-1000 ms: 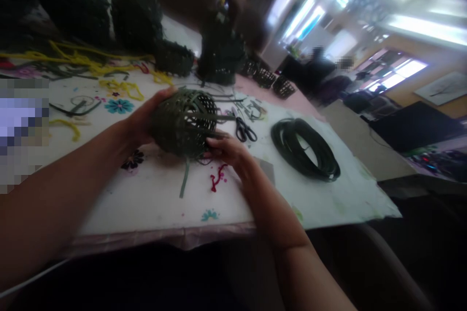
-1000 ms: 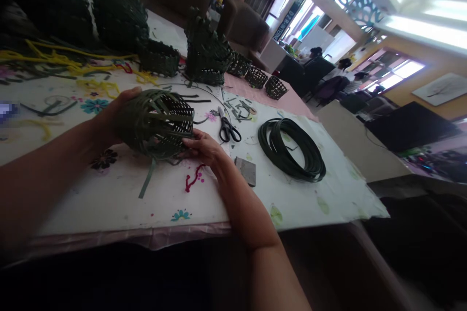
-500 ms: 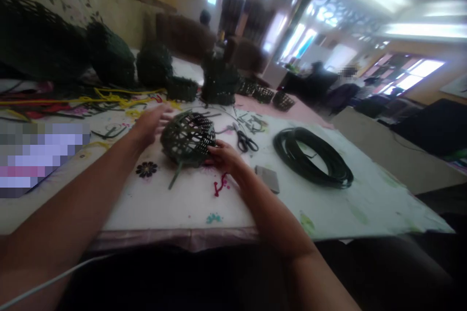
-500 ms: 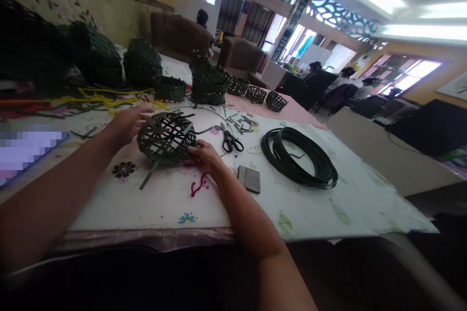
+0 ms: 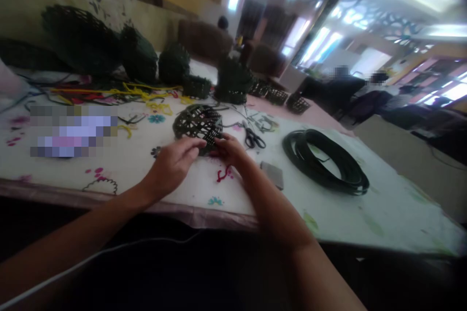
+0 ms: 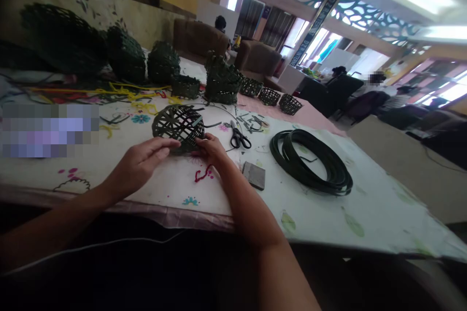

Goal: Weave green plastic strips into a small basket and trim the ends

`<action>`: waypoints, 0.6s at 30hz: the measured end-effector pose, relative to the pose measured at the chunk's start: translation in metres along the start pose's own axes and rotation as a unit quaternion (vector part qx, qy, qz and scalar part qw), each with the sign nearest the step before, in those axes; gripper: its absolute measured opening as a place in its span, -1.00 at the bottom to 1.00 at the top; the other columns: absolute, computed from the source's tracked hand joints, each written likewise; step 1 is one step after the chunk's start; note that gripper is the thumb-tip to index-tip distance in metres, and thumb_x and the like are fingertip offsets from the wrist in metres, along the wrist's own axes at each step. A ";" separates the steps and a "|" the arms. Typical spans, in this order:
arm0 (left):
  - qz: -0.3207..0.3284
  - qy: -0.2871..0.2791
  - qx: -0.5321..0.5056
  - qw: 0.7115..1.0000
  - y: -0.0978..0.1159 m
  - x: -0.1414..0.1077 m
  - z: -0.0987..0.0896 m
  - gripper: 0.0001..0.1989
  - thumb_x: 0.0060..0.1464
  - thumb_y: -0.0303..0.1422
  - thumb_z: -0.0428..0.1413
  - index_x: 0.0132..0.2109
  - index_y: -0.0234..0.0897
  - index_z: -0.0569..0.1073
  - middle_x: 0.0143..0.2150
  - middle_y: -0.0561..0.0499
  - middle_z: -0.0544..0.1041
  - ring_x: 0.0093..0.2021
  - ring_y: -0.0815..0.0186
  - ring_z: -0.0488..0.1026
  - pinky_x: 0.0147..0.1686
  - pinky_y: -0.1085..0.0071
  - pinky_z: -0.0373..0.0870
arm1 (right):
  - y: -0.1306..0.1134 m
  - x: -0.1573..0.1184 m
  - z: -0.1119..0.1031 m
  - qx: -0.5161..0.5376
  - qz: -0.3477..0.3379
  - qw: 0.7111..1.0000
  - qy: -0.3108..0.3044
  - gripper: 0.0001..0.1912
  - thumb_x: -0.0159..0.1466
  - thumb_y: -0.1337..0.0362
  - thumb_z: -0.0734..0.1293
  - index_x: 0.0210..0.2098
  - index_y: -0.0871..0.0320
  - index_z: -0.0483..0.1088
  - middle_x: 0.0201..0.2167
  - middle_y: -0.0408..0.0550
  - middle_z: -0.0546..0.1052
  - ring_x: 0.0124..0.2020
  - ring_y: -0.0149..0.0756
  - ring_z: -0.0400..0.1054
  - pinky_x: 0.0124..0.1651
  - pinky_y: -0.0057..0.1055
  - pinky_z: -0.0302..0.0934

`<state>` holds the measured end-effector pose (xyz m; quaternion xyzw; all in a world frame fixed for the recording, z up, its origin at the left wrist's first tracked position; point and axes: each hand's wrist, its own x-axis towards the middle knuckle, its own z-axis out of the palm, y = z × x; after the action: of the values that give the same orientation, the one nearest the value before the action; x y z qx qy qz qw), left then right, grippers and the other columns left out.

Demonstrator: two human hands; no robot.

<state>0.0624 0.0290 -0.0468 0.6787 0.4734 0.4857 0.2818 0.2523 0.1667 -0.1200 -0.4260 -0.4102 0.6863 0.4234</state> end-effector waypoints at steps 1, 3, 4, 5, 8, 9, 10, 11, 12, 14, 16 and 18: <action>-0.003 -0.007 0.002 1.000 -0.004 0.003 0.003 -0.74 0.18 -0.27 0.08 -0.07 -0.12 0.63 -0.01 -0.04 0.64 0.05 0.08 0.52 0.15 0.19 0.37 | 0.000 0.000 0.000 -0.002 0.001 1.000 0.001 -0.76 0.16 0.43 0.43 -0.31 0.12 0.27 -0.67 -0.37 0.35 -0.75 -0.58 0.06 -0.50 -0.45 0.50; -0.002 -0.021 0.019 1.000 -0.009 0.014 0.004 -0.69 0.17 -0.30 0.06 -0.03 -0.15 0.62 0.07 -0.07 0.61 0.14 0.05 0.48 0.25 0.15 0.29 | 0.000 -0.001 0.001 -0.006 0.002 1.000 0.004 -0.78 0.17 0.43 0.42 -0.29 0.13 0.29 -0.64 -0.34 0.39 -0.73 -0.55 0.14 -0.50 -0.44 0.50; -0.009 -0.028 0.024 0.999 -0.009 0.019 0.004 -0.69 0.14 -0.32 0.07 -0.04 -0.16 0.62 0.09 -0.07 0.60 0.17 0.04 0.46 0.28 0.13 0.26 | -0.001 -0.002 0.001 -0.007 0.002 1.000 0.004 -0.78 0.17 0.43 0.43 -0.28 0.13 0.29 -0.62 -0.32 0.41 -0.71 -0.54 0.18 -0.50 -0.44 0.50; -0.022 -0.038 0.020 0.999 -0.010 0.024 0.004 -0.71 0.11 -0.33 0.09 -0.07 -0.16 0.63 0.09 -0.07 0.60 0.18 0.03 0.45 0.30 0.13 0.23 | -0.001 -0.002 0.002 -0.008 0.002 1.000 0.003 -0.77 0.17 0.42 0.43 -0.28 0.13 0.29 -0.60 -0.31 0.43 -0.69 -0.52 0.23 -0.49 -0.43 0.50; -0.096 -0.066 -0.073 0.991 -0.010 0.032 0.011 -0.80 0.06 -0.37 0.13 -0.21 -0.16 0.65 0.03 -0.06 0.63 0.16 0.03 0.46 0.30 0.12 0.23 | -0.001 -0.003 0.003 -0.008 0.002 1.000 0.001 -0.73 0.16 0.41 0.46 -0.27 0.13 0.29 -0.53 -0.24 0.50 -0.61 -0.46 0.37 -0.47 -0.43 0.51; -0.124 -0.073 -0.129 0.981 -0.011 0.033 0.016 -0.82 0.06 -0.38 0.13 -0.25 -0.18 0.64 -0.03 -0.06 0.65 0.13 0.05 0.48 0.29 0.12 0.25 | -0.001 -0.003 0.003 -0.008 0.001 1.000 0.001 -0.72 0.15 0.42 0.47 -0.27 0.13 0.29 -0.51 -0.23 0.51 -0.58 -0.45 0.40 -0.46 -0.44 0.51; -0.152 -0.077 -0.188 0.967 -0.012 0.035 0.021 -0.83 0.07 -0.41 0.12 -0.30 -0.20 0.63 -0.09 -0.08 0.66 0.10 0.07 0.50 0.27 0.13 0.27 | -0.001 -0.003 0.003 -0.008 0.000 1.000 0.002 -0.71 0.15 0.42 0.47 -0.27 0.13 0.28 -0.50 -0.22 0.52 -0.56 -0.43 0.42 -0.46 -0.44 0.50; -0.180 -0.072 -0.245 0.950 -0.012 0.037 0.025 -0.83 0.08 -0.44 0.11 -0.34 -0.23 0.61 -0.16 -0.09 0.66 0.05 0.10 0.52 0.26 0.15 0.29 | -0.001 -0.003 0.003 -0.007 -0.002 1.000 0.003 -0.70 0.15 0.43 0.48 -0.27 0.13 0.27 -0.50 -0.23 0.52 -0.57 -0.44 0.42 -0.47 -0.44 0.50; -0.208 -0.056 -0.293 0.931 -0.012 0.040 0.030 -0.82 0.09 -0.47 0.09 -0.37 -0.26 0.59 -0.22 -0.10 0.64 -0.01 0.13 0.54 0.24 0.16 0.31 | -0.001 -0.003 0.003 -0.007 -0.003 1.000 0.003 -0.69 0.15 0.43 0.48 -0.28 0.12 0.26 -0.52 -0.25 0.50 -0.60 -0.45 0.39 -0.47 -0.44 0.50; -0.251 -0.005 -0.339 0.907 -0.011 0.048 0.035 -0.81 0.12 -0.51 0.07 -0.39 -0.30 0.55 -0.30 -0.10 0.60 -0.11 0.21 0.54 0.19 0.21 0.35 | -0.001 -0.004 0.003 -0.008 -0.006 1.000 0.003 -0.69 0.16 0.43 0.48 -0.30 0.11 0.25 -0.57 -0.31 0.44 -0.68 -0.52 0.27 -0.48 -0.42 0.50; -0.281 0.026 -0.318 0.905 -0.009 0.056 0.038 -0.81 0.16 -0.52 0.05 -0.38 -0.30 0.51 -0.33 -0.07 0.56 -0.19 0.28 0.53 0.11 0.27 0.40 | 0.000 -0.004 0.002 -0.008 -0.010 1.000 0.002 -0.73 0.20 0.42 0.46 -0.30 0.12 0.25 -0.59 -0.34 0.42 -0.73 -0.57 0.17 -0.48 -0.42 0.50; -0.304 0.022 -0.277 0.911 -0.008 0.065 0.039 -0.81 0.15 -0.55 0.04 -0.38 -0.29 0.47 -0.37 -0.03 0.51 -0.26 0.32 0.50 0.02 0.32 0.44 | 0.000 -0.003 0.001 -0.008 -0.013 1.000 0.003 -0.77 0.23 0.43 0.43 -0.30 0.13 0.26 -0.59 -0.33 0.41 -0.73 -0.58 0.15 -0.48 -0.43 0.50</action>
<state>0.1008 0.0946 -0.0419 0.3859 0.5095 0.5032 0.5816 0.2524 0.1634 -0.1186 -0.4259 -0.4199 0.6763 0.4300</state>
